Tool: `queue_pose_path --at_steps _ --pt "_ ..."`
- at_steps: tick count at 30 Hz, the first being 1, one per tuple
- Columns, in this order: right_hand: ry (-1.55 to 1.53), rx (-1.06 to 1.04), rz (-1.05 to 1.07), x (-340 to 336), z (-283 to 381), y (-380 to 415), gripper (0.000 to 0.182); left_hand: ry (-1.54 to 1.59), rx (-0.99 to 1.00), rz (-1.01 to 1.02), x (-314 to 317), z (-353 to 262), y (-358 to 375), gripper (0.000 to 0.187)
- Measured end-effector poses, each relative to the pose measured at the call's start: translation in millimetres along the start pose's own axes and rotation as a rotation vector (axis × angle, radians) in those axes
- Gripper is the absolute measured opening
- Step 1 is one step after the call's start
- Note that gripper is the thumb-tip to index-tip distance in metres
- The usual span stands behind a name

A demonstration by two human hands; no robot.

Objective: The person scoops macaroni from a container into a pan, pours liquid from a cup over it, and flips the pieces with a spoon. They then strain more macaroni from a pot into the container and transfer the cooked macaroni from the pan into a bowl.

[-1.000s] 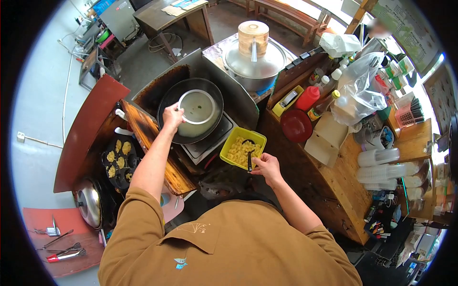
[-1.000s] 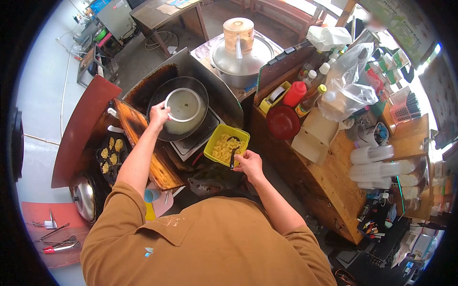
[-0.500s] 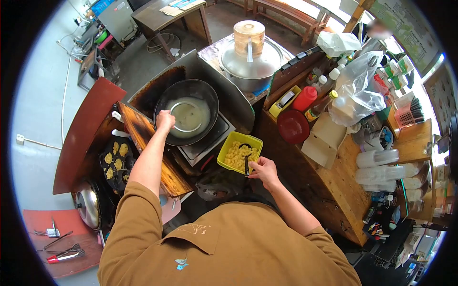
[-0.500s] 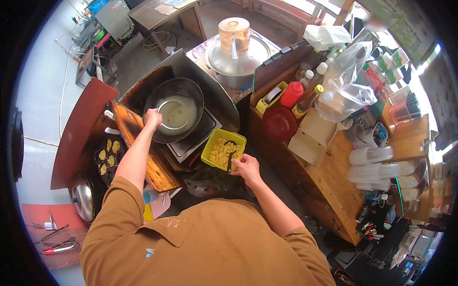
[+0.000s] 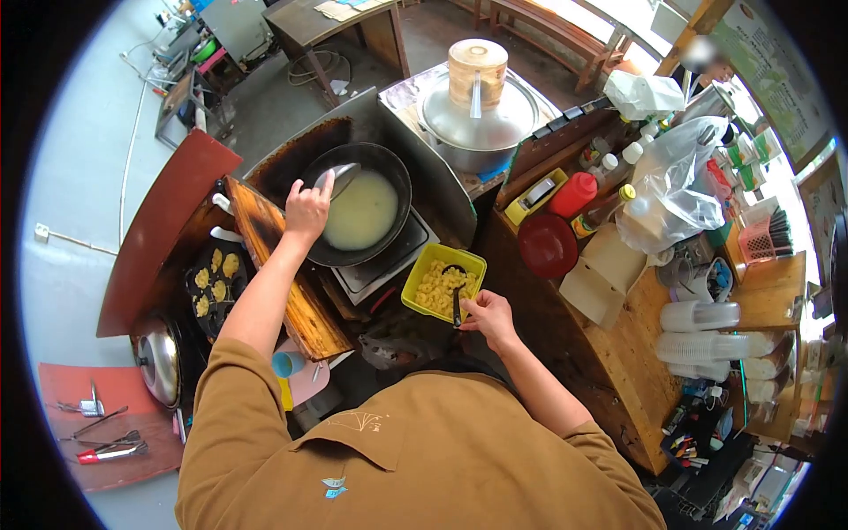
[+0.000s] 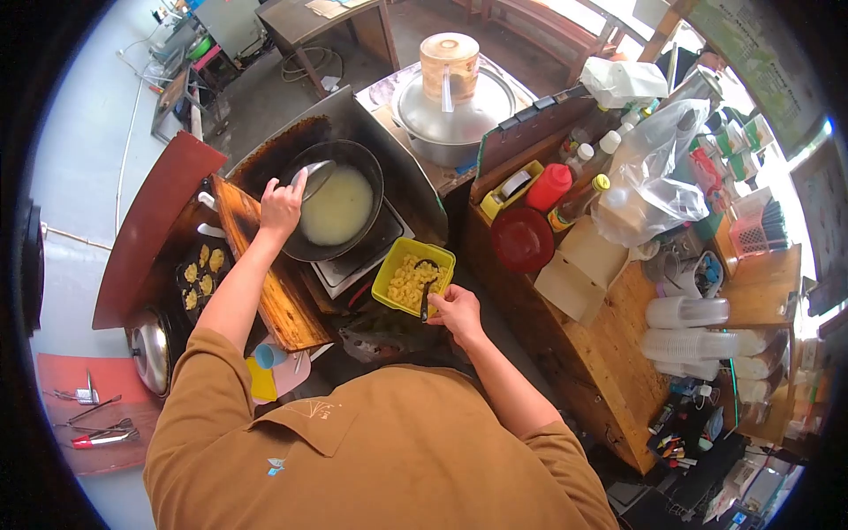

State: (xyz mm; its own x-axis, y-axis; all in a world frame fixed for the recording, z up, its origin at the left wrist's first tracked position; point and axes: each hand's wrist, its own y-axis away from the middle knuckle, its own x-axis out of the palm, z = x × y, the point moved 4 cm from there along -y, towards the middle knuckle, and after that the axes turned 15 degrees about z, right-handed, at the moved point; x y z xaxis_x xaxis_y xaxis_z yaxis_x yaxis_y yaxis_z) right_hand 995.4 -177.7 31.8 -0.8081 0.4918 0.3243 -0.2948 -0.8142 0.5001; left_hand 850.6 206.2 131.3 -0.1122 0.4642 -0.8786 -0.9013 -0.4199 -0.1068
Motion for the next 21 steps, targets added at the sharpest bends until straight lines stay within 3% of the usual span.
queue_pose_path --at_steps 6,9,11,14,16,17,18,21 --pt "0.01 0.011 0.04 4 16 -8 0.02 0.057 0.018 -0.191 -51 15 63 0.046" --pt "0.11 0.03 0.092 5 22 -10 0.015 0.057 0.206 -0.088 -60 -1 97 0.034" --pt "0.091 0.019 0.156 11 38 -4 0.014 0.096 0.19 -0.068 -53 -2 119 0.028" --pt "0.135 -0.023 0.244 15 61 3 0.018 -0.017 -0.11 -0.092 -98 21 149 0.04" --pt "0.208 -0.027 0.277 18 78 5 0.014 0.096 -0.413 -0.208 -130 47 194 0.046" --pt "0.231 -0.033 0.312 20 85 5 0.013 0.18 -0.598 -0.325 -149 59 225 0.034" --pt "0.251 -0.036 0.337 28 97 5 0.012 0.145 -0.68 -0.31 -159 69 262 0.034" --pt "0.311 -0.08 0.379 75 128 15 0.008 0.239 -1.175 -0.539 -179 80 397 0.014"
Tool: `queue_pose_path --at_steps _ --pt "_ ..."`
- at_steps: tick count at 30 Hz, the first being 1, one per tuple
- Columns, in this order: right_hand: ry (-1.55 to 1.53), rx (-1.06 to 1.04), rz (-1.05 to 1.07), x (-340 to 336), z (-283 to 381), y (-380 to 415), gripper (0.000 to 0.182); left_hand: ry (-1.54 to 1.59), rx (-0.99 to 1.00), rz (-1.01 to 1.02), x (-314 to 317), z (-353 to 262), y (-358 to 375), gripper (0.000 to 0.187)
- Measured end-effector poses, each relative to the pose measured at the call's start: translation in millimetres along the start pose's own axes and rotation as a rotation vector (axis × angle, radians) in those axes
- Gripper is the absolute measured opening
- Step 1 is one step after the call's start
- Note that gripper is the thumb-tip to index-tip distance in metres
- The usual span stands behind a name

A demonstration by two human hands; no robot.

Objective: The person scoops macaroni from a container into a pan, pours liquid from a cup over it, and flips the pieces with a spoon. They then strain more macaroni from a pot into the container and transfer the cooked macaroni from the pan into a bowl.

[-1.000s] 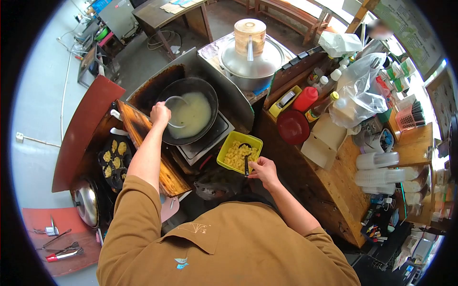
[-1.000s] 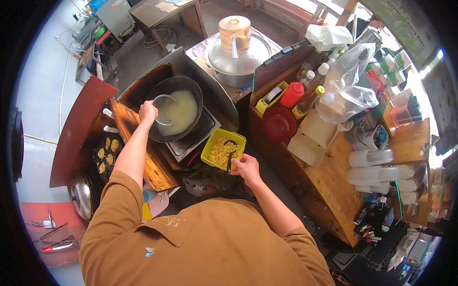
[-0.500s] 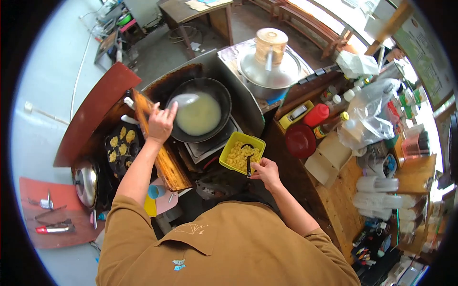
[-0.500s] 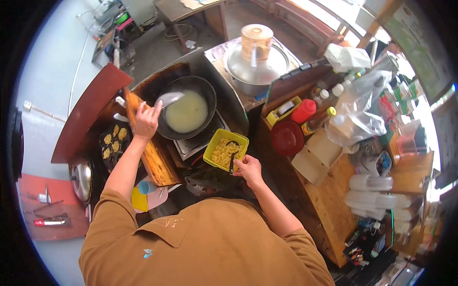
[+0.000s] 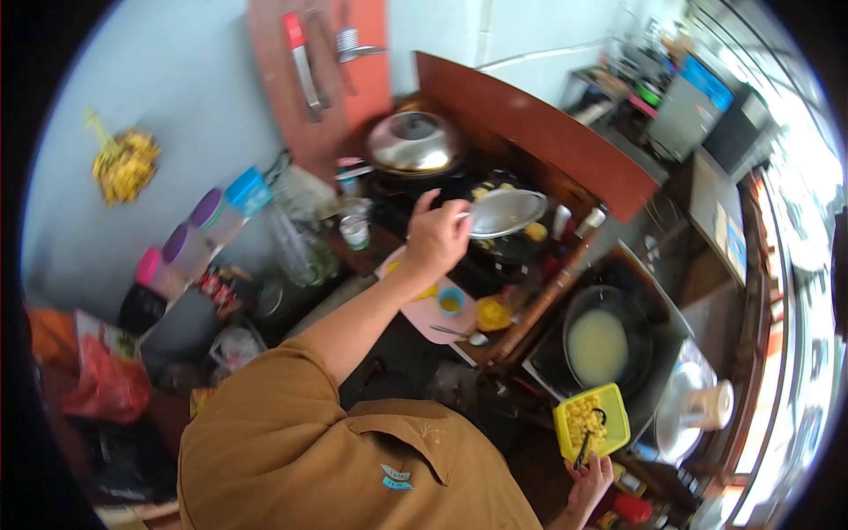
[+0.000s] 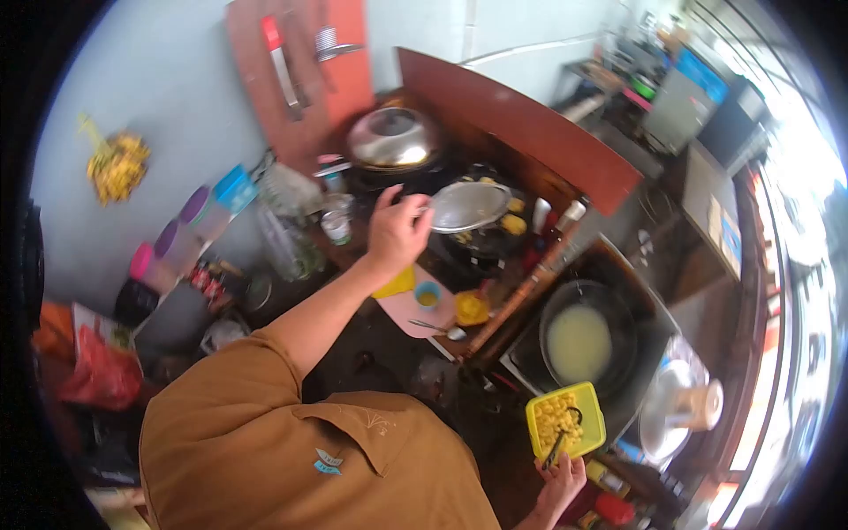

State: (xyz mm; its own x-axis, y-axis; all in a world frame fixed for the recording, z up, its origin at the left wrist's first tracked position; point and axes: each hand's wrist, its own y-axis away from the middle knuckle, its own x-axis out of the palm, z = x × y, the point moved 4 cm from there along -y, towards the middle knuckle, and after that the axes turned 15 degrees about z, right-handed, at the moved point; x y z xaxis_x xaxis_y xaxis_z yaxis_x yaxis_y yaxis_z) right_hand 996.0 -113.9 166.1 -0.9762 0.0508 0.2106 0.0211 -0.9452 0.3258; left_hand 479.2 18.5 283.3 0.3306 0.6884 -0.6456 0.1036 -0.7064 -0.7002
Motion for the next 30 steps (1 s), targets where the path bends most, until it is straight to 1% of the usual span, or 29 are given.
queue_pose_path --at_steps 2,3,4,5,6,7,8,9,10,11,12,13,14,15,17,18,19,21,22,23,25,27,28,30 --pt "0.012 -0.032 0.063 16 16 -14 0.011 -0.051 -0.187 -0.112 -57 72 42 0.009" --pt "0.043 -0.024 0.098 24 20 -23 0.013 -0.095 -0.313 -0.17 -82 110 72 0.009" --pt "0.199 0.01 0.104 33 27 -33 0.026 -0.036 -0.471 -0.186 -99 154 107 0.011" --pt "0.356 0.039 0.106 40 31 -42 0.039 0.033 -0.582 -0.186 -114 198 145 0.015" --pt "0.846 -0.224 0.203 49 34 -45 0.039 0.041 -0.65 -0.21 -139 225 181 0.015" --pt "0.863 -0.223 0.234 81 36 -54 0.039 0.031 -0.709 -0.217 -152 259 220 0.015" --pt "0.455 -0.148 0.252 125 40 -57 0.025 0.004 -0.793 -0.227 -169 281 252 0.014" --pt "0.049 -0.064 0.255 158 37 -58 0.012 -0.002 -0.817 -0.235 -179 308 289 0.014" --pt "0.05 -0.018 0.36 177 33 -65 0.02 -0.042 -0.93 -0.208 -186 338 326 0.015" --pt "0.066 -0.007 0.371 214 32 -60 0.02 -0.081 -1.043 -0.178 -193 365 357 0.016" --pt "0.032 0.001 0.344 262 32 -50 0.018 -0.085 -1.065 -0.18 -203 386 377 0.016" --pt "0.005 0.01 0.305 300 34 -37 0.017 -0.186 -1.169 -0.12 -215 407 397 0.018" --pt "0.07 0.084 0.427 312 19 -46 0.031 -0.293 -1.267 -0.065 -223 426 416 0.019" --pt "0.088 0.094 0.432 336 8 -47 0.031 -0.292 -1.287 -0.063 -229 449 435 0.019" --pt "0.118 0.137 0.457 380 -15 -48 0.031 -0.329 -1.375 0.008 -237 499 461 0.022" --pt "0.126 0.162 0.467 399 -26 -49 0.031 -0.341 -1.413 0.06 -243 516 463 0.024" --pt "0.101 0.174 0.51 418 -38 -50 0.031 -0.333 -1.426 0.062 -248 531 464 0.024" --pt "0.094 0.202 0.521 456 -55 -46 0.03 -0.405 -1.469 0.119 -256 556 464 0.026" --pt "0.065 0.221 0.531 476 -61 -43 0.019 -0.395 -1.484 0.129 -257 568 470 0.028" --pt "0.07 0.224 0.529 492 -66 -41 0.019 -0.392 -1.488 0.132 -258 572 470 0.028" --pt "0.048 0.254 0.574 514 -83 -39 0.015 -0.457 -1.629 0.248 -257 579 472 0.03" --pt "0.049 0.269 0.566 525 -97 -39 0.013 -0.432 -1.612 0.233 -258 583 476 0.031" --pt "0.067 0.291 0.61 530 -105 -40 0.014 -0.409 -1.598 0.202 -256 584 480 0.032" --pt "0.078 0.322 0.662 532 -123 -41 0.014 -0.399 -1.568 0.217 -255 585 483 0.032"
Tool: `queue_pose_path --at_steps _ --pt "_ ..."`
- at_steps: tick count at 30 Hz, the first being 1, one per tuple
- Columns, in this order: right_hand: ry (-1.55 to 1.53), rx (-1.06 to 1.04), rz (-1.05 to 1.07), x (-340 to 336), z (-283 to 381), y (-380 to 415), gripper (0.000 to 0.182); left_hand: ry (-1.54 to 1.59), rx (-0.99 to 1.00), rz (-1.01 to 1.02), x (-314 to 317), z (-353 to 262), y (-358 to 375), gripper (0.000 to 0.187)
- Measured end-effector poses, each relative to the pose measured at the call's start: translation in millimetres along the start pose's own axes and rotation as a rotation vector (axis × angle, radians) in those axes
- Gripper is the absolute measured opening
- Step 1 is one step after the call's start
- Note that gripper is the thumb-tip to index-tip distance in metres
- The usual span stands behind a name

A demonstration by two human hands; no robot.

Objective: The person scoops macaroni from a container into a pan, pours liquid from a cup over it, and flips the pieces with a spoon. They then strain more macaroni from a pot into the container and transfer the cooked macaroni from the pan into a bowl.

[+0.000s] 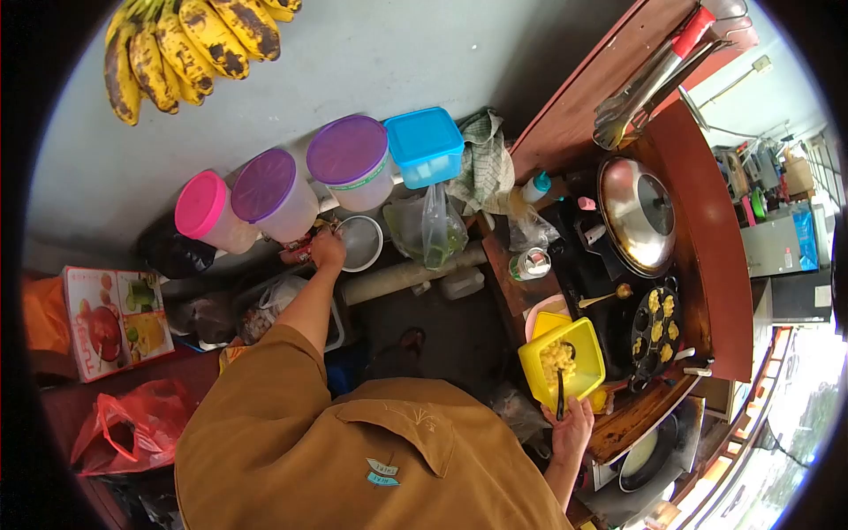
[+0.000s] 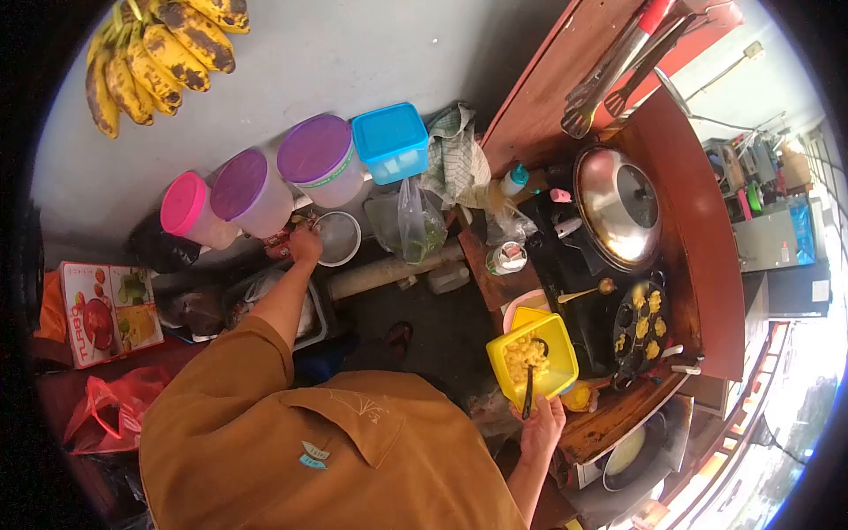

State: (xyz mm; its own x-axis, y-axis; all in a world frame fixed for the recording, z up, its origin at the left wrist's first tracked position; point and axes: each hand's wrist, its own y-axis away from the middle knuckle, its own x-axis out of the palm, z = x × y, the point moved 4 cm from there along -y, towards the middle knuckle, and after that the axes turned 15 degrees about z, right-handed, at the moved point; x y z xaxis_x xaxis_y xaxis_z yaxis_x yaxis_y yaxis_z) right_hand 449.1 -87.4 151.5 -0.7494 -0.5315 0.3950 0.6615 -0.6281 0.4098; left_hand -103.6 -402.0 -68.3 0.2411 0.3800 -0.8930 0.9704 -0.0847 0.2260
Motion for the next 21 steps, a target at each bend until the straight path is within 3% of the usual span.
queue_pose_path --at_steps 4,6,8,14,17,20,21 --pt "-0.051 0.085 -0.073 -10 -41 -11 0.017 -0.058 -0.014 -0.004 19 19 -15 0.036" --pt "-0.065 0.104 -0.071 -16 -60 -10 0.02 -0.105 -0.056 0.101 13 11 -14 0.038" --pt "-0.081 0.118 -0.096 2 -68 -21 0.021 -0.06 0.086 0.011 12 8 -12 0.031" --pt "-0.255 0.107 -0.218 -32 -120 -40 0.02 -0.104 0.172 0.038 13 18 -6 0.031" --pt "-0.322 0.033 -0.253 -54 -134 -52 0.02 -0.227 0.125 0.082 -15 -9 30 0.035" --pt "-0.29 0.029 -0.305 -72 -133 -71 0.017 -0.251 -0.033 0.11 -70 -73 112 0.039" --pt "-0.303 0.011 -0.315 -76 -130 -78 0.017 -0.252 -0.009 0.108 -60 -61 107 0.039"
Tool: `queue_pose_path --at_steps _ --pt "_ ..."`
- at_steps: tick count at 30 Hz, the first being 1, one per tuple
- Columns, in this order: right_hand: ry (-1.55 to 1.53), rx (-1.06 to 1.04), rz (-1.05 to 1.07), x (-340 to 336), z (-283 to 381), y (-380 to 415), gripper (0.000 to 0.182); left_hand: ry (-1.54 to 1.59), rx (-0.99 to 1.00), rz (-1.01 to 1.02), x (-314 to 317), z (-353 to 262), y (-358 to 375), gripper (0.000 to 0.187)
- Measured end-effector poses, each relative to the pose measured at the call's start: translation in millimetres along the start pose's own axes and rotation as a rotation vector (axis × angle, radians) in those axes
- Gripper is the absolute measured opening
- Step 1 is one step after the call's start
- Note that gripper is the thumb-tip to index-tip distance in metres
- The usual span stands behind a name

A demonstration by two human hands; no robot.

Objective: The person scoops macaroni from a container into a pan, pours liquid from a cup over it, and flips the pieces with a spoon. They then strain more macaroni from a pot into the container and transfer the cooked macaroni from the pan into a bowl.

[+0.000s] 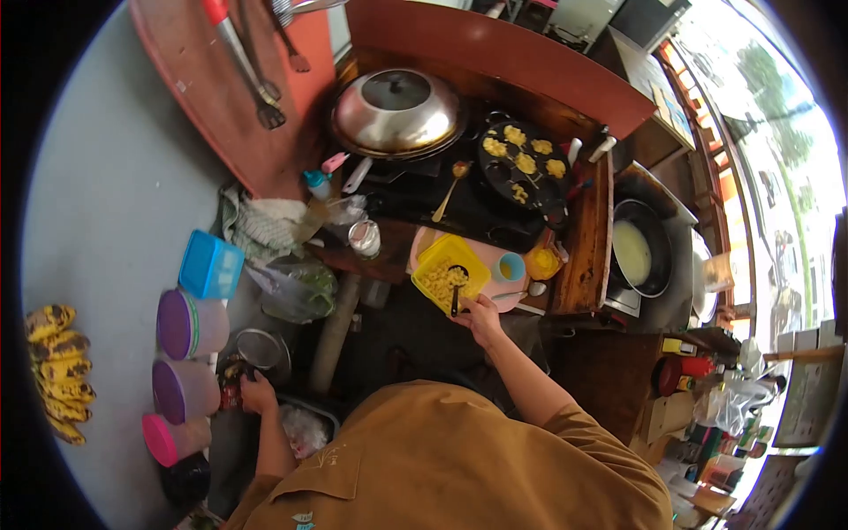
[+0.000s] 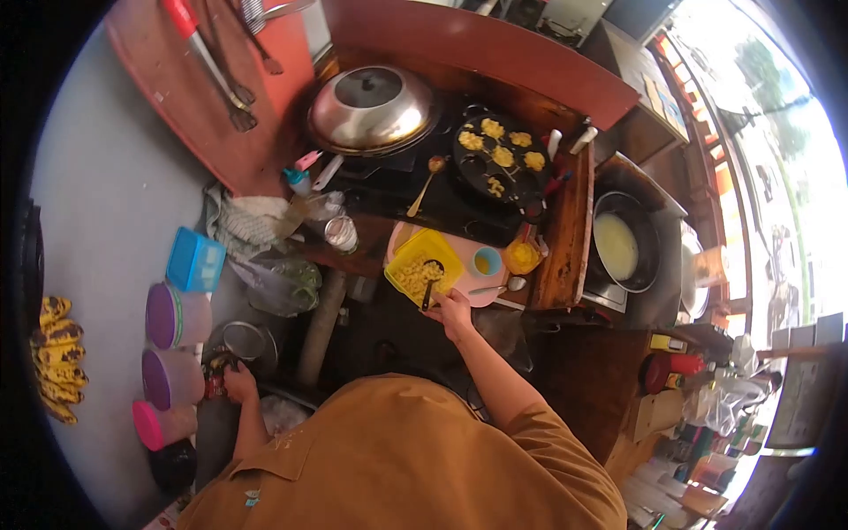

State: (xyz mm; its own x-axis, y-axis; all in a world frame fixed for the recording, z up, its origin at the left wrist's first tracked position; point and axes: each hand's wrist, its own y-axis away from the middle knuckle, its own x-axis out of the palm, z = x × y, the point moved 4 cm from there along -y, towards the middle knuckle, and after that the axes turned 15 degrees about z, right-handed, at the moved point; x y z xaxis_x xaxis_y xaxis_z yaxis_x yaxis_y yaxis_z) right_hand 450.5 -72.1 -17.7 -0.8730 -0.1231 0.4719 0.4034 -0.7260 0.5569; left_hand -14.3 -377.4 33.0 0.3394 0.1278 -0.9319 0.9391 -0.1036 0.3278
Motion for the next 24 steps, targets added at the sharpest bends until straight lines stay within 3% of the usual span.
queue_pose_path --at_steps 2,3,5,7,11,13,17,19,22,24 --pt "-0.019 -0.027 -0.003 -5 0 -21 0.015 -0.044 0.321 -0.128 29 19 -13 0.035" --pt "-0.018 -0.041 -0.016 -5 1 -30 0.014 -0.048 0.341 -0.132 30 7 -6 0.035" --pt "-0.051 -0.058 -0.039 -6 1 -45 0.013 0.118 0.607 0.132 50 -20 26 0.031" --pt "-0.045 -0.106 -0.028 -8 -3 -57 0.016 0.1 0.896 0.196 63 -63 65 0.029" --pt "-0.051 -0.162 -0.048 -13 -7 -63 0.021 0.039 1.27 0.429 82 -164 151 0.027" --pt "-0.097 -0.115 -0.033 -11 -10 -53 0.027 0.02 1.478 0.387 90 -207 189 0.028" --pt "-0.119 -0.053 -0.005 -34 -18 -2 0.034 0.045 1.693 0.414 102 -273 247 0.027" --pt "-0.063 0.081 0.095 -57 -25 33 0.041 0.048 1.772 0.415 99 -295 270 0.027" --pt "-0.087 0.108 0.001 -116 -38 87 0.044 0.023 1.815 0.23 101 -321 293 0.024" --pt "-0.254 0.039 -0.063 -171 -53 126 0.041 0.038 1.825 0.259 109 -336 304 0.023"
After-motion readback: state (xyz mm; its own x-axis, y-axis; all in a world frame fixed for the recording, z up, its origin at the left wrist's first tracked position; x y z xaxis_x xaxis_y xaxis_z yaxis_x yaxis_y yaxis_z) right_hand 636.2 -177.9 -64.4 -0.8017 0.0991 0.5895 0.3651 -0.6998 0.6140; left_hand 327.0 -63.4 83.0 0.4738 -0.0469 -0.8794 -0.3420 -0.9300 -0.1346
